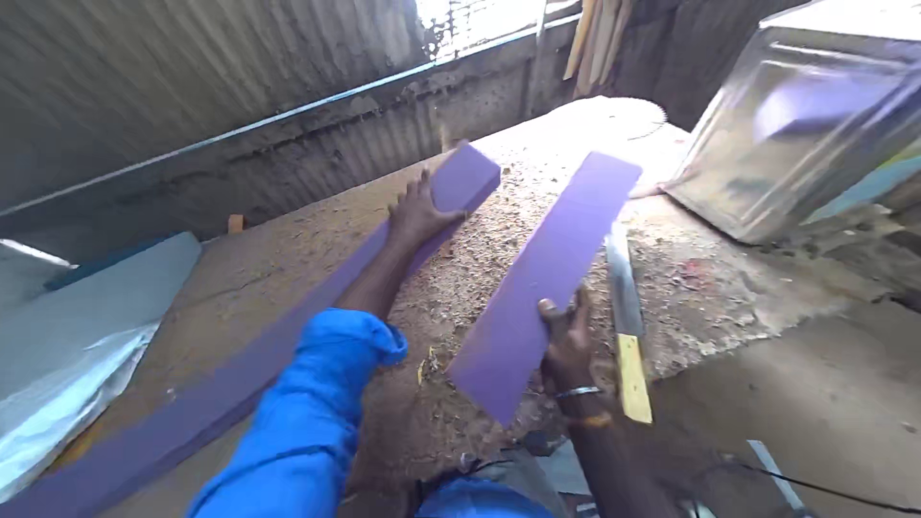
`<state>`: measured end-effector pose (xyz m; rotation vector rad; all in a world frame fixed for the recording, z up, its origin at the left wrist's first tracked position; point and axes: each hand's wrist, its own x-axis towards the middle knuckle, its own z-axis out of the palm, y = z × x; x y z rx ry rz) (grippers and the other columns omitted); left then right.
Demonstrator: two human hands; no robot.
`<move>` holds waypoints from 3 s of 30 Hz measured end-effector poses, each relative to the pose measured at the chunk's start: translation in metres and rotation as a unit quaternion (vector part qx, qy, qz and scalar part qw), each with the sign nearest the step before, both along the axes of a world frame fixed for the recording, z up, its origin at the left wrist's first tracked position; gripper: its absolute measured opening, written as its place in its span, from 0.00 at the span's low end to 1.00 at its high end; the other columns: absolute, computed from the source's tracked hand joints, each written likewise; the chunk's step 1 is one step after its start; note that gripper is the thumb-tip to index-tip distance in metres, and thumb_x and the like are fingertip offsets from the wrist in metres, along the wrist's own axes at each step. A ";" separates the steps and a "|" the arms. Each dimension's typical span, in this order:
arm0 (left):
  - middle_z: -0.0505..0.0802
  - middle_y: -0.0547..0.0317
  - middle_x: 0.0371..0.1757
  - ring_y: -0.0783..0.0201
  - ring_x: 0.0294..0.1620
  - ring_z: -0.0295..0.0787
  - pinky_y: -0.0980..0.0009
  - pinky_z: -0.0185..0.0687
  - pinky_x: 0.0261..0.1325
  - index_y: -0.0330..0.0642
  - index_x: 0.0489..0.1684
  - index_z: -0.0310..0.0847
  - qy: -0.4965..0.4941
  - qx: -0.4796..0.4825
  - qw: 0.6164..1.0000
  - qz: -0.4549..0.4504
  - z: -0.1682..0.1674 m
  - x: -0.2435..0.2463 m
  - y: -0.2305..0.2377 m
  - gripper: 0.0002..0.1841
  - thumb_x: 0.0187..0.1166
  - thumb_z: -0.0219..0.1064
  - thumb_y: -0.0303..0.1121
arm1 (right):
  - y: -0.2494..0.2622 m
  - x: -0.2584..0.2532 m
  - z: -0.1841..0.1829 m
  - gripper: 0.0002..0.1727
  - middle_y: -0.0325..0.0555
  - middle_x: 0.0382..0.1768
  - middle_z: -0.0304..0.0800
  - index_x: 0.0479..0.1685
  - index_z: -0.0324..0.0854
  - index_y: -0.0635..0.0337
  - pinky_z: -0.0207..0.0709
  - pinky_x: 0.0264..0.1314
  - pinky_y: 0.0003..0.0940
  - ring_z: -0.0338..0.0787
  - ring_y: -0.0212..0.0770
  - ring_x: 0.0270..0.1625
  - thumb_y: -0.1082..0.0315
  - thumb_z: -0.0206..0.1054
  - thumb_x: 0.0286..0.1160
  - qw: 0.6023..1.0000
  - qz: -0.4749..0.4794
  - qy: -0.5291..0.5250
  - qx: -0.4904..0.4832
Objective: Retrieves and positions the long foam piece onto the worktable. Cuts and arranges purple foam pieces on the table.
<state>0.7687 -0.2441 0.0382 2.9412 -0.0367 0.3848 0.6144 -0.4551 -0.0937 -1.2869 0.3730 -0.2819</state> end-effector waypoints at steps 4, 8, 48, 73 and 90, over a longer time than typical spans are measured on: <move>0.58 0.49 0.96 0.36 0.93 0.55 0.18 0.48 0.81 0.62 0.97 0.50 0.239 -0.056 0.968 -0.050 -0.113 0.053 0.036 0.51 0.74 0.42 0.82 | 0.034 -0.032 -0.036 0.52 0.55 0.78 0.77 0.95 0.49 0.51 0.82 0.73 0.42 0.85 0.43 0.72 0.54 0.76 0.70 0.996 0.034 0.051 -0.071; 0.66 0.54 0.93 0.38 0.87 0.66 0.21 0.63 0.75 0.74 0.93 0.59 0.266 -0.013 0.963 -0.042 -0.134 0.019 0.129 0.46 0.72 0.52 0.80 | 0.066 -0.054 -0.056 0.53 0.53 0.82 0.73 0.95 0.51 0.51 0.79 0.77 0.38 0.80 0.40 0.78 0.50 0.76 0.68 0.994 0.037 0.075 -0.071; 0.89 0.51 0.74 0.42 0.77 0.82 0.28 0.72 0.74 0.80 0.87 0.67 0.364 -0.118 0.923 -0.037 -0.138 -0.100 0.294 0.40 0.74 0.44 0.81 | 0.214 0.015 -0.047 0.44 0.64 0.68 0.85 0.97 0.41 0.42 0.76 0.64 0.73 0.87 0.67 0.65 0.39 0.55 0.87 0.929 0.083 0.217 -0.287; 0.57 0.53 0.96 0.45 0.96 0.47 0.29 0.41 0.89 0.67 0.97 0.50 0.174 -0.031 0.984 -0.006 -0.154 -0.152 0.282 0.64 0.53 0.51 0.92 | 0.026 -0.014 -0.039 0.35 0.58 0.77 0.80 0.82 0.74 0.57 0.69 0.80 0.67 0.80 0.63 0.77 0.44 0.64 0.82 0.826 0.004 0.027 -0.562; 0.84 0.50 0.74 0.42 0.68 0.81 0.36 0.76 0.61 0.92 0.91 0.51 0.297 0.056 0.947 0.109 -0.101 -0.184 0.309 0.56 0.50 0.70 0.82 | -0.119 -0.038 -0.054 0.30 0.74 0.70 0.80 0.80 0.70 0.67 0.70 0.74 0.69 0.82 0.68 0.72 0.60 0.63 0.83 0.847 0.006 0.257 -0.466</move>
